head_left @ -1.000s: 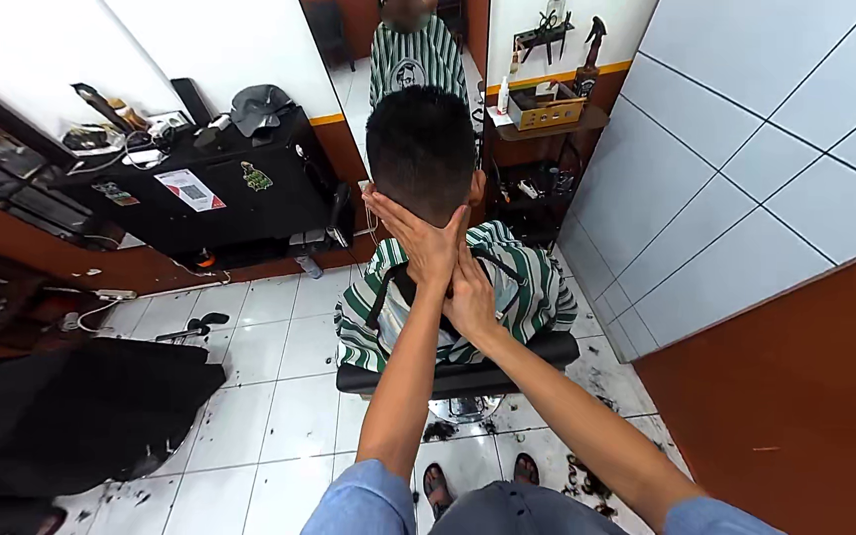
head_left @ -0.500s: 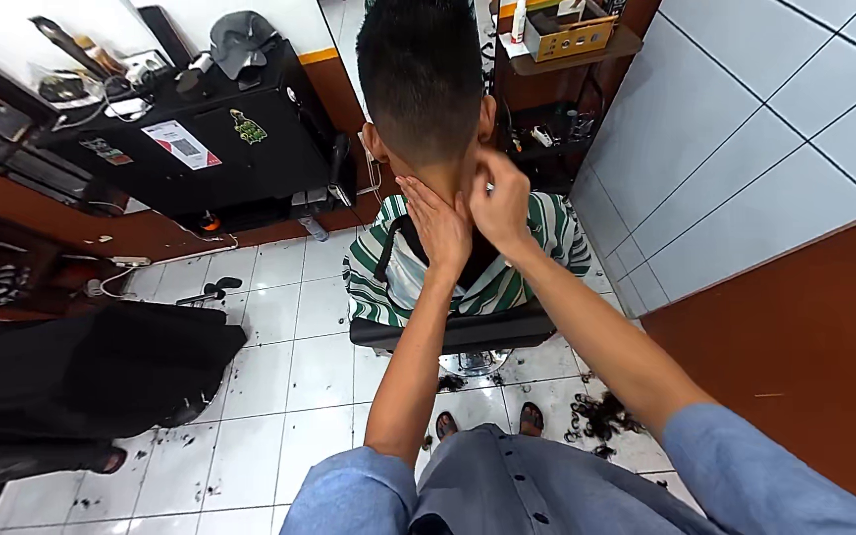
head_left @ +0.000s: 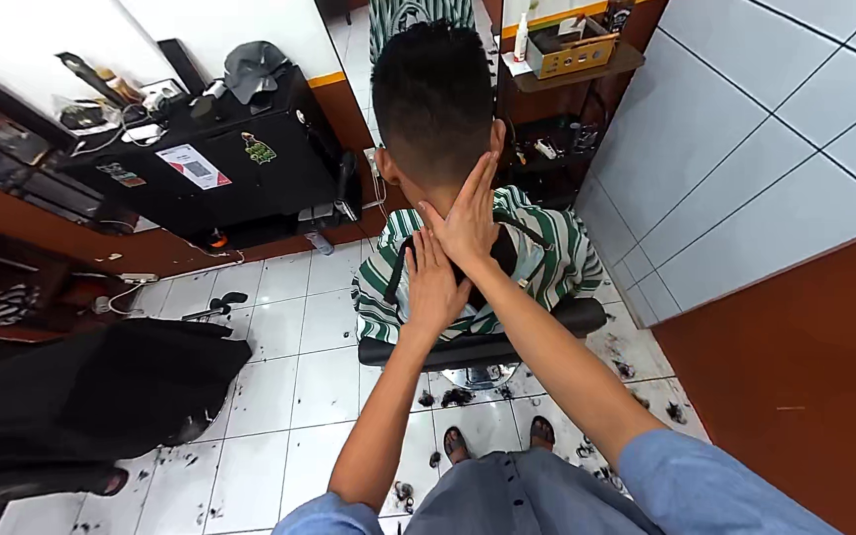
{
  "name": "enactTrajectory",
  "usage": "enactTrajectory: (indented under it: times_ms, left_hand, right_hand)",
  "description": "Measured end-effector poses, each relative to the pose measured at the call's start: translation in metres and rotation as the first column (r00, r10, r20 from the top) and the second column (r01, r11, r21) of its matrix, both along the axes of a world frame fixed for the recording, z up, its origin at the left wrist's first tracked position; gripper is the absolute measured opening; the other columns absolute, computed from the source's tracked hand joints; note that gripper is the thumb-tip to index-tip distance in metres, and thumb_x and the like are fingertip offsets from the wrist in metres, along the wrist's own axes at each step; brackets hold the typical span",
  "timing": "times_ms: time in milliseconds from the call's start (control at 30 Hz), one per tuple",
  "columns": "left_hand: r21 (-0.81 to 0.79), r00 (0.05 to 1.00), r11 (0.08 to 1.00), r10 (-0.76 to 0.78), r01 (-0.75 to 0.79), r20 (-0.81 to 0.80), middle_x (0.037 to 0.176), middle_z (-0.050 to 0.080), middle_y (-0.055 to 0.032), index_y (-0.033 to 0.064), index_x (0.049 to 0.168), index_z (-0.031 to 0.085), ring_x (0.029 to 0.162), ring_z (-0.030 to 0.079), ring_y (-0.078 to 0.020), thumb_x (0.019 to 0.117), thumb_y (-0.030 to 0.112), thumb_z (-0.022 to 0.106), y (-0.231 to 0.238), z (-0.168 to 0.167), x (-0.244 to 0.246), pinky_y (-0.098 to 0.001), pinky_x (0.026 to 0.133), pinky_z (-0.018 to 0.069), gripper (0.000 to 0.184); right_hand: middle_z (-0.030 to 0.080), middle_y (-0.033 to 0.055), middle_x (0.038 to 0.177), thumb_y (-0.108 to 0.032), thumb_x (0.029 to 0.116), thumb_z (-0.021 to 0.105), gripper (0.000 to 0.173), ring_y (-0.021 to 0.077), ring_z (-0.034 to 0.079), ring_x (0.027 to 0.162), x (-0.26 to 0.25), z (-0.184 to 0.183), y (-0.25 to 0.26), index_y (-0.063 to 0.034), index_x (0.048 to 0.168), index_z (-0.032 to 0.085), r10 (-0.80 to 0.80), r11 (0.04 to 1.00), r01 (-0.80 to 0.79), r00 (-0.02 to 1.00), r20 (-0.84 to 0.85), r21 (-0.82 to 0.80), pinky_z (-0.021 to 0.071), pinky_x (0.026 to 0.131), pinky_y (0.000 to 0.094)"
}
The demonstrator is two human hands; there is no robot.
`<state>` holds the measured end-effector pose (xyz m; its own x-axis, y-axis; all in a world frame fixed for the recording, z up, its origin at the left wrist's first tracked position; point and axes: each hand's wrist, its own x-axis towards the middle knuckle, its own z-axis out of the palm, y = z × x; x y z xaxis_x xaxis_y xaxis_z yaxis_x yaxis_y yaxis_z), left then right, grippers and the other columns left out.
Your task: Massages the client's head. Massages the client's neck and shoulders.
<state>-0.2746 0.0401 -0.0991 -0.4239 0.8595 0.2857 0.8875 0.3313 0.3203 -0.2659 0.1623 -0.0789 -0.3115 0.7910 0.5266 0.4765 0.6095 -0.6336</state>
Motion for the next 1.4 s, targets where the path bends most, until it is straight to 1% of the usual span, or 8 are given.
enactTrajectory:
  times_ms: [167,300,467,767,1067,1200,1333,1400]
  left_hand:
    - [0.189,0.95,0.97,0.089,-0.15,0.299,0.142,0.057,-0.0283,-0.0059,0.152,0.041,0.126,0.061,-0.0418,0.0989,0.006,0.048,-0.003,0.046,-0.033,-0.0596,0.104,0.0468,0.055]
    - [0.677,0.949,0.68,0.096,-0.282,0.299,0.163,0.024,-0.0319,-0.0121,0.158,0.017,0.152,0.031,-0.0328,0.1062,0.032,0.046,0.054,0.085,-0.05,-0.0366,0.122,0.0301,0.074]
    - [0.819,0.916,0.47,0.369,-0.33,0.157,0.164,0.018,-0.034,-0.0147,0.156,0.021,0.154,0.016,-0.0471,0.0954,0.06,0.054,0.131,0.117,-0.051,-0.049,0.128,0.0099,0.101]
    - [0.717,0.901,0.578,0.401,-0.389,0.165,0.162,0.003,-0.0414,-0.0219,0.153,0.004,0.154,0.007,-0.0517,0.0639,0.069,0.083,0.137,0.044,-0.022,-0.0444,0.128,0.0114,0.15]
    - [0.418,0.852,0.746,0.409,-0.519,0.328,0.167,0.012,-0.0295,-0.0124,0.158,0.0,0.152,0.032,-0.0349,0.0993,0.049,0.059,0.11,0.026,0.011,-0.0444,0.115,0.0386,0.103]
    - [0.388,0.897,0.809,0.385,-0.441,0.217,0.164,0.015,-0.0351,-0.0177,0.156,0.01,0.153,0.027,-0.0393,0.1049,0.038,0.049,0.096,0.006,0.017,-0.0443,0.122,0.0298,0.085]
    - [0.295,0.93,0.883,0.36,-0.364,0.069,0.163,0.017,-0.0365,-0.0197,0.154,0.014,0.154,0.024,-0.0415,0.1071,0.041,0.039,0.075,-0.007,0.023,-0.0467,0.125,0.0218,0.081]
    - [0.281,0.937,0.898,0.35,-0.34,0.016,0.165,0.016,-0.0342,-0.0179,0.155,0.015,0.154,0.024,-0.0397,0.1076,0.045,0.037,0.063,-0.013,0.024,-0.051,0.125,0.0208,0.082]
  right_hand:
    - [0.021,0.0291,0.166,-0.057,0.0983,0.054,0.101,0.0343,0.026,0.155,0.011,-0.013,-0.015,0.0138,0.158,0.014,-0.028,1.0,0.029,0.993,0.112,-0.003,0.0218,0.124,0.0534]
    - [0.036,0.0317,0.158,-0.053,0.1028,0.048,0.086,0.0392,0.037,0.149,0.024,-0.024,-0.022,0.0157,0.153,0.03,-0.026,0.996,0.01,0.982,0.186,0.085,0.0257,0.122,0.0549]
    - [0.055,0.0308,0.144,-0.044,0.1039,0.047,0.069,0.0409,0.055,0.135,0.043,-0.03,-0.028,0.0155,0.14,0.051,-0.05,0.978,-0.001,0.969,0.241,0.21,0.0412,0.113,0.0545]
    - [0.06,0.0307,0.137,-0.019,0.0855,0.072,0.058,0.0403,0.06,0.129,0.083,-0.028,-0.019,0.0147,0.132,0.06,0.142,0.949,-0.212,0.948,0.286,0.233,0.0478,0.109,0.0474]
    - [0.056,0.0263,0.145,-0.027,0.0913,0.072,0.059,0.0397,0.058,0.132,0.123,0.019,0.007,0.0071,0.138,0.059,0.464,0.866,-0.493,0.73,0.502,-0.082,0.0469,0.108,0.0551]
    - [0.076,0.0124,0.096,-0.02,0.0971,0.058,0.025,0.0288,0.073,0.089,0.106,0.074,0.048,-0.0056,0.106,0.076,0.558,0.83,-0.502,0.764,0.323,-0.245,0.057,0.08,0.0564]
    - [0.069,0.0031,0.062,-0.032,0.106,0.057,0.045,0.0128,0.069,0.052,0.045,0.091,0.069,-0.0028,0.074,0.068,0.565,0.724,-0.641,0.763,-0.316,-0.253,0.0623,0.053,0.0318]
    - [0.061,-0.0009,0.052,-0.045,0.0991,0.065,0.054,0.0099,0.06,0.042,0.029,0.091,0.062,-0.0102,0.059,0.059,0.403,0.864,-0.478,0.845,-0.351,-0.158,0.0556,0.043,0.0305]
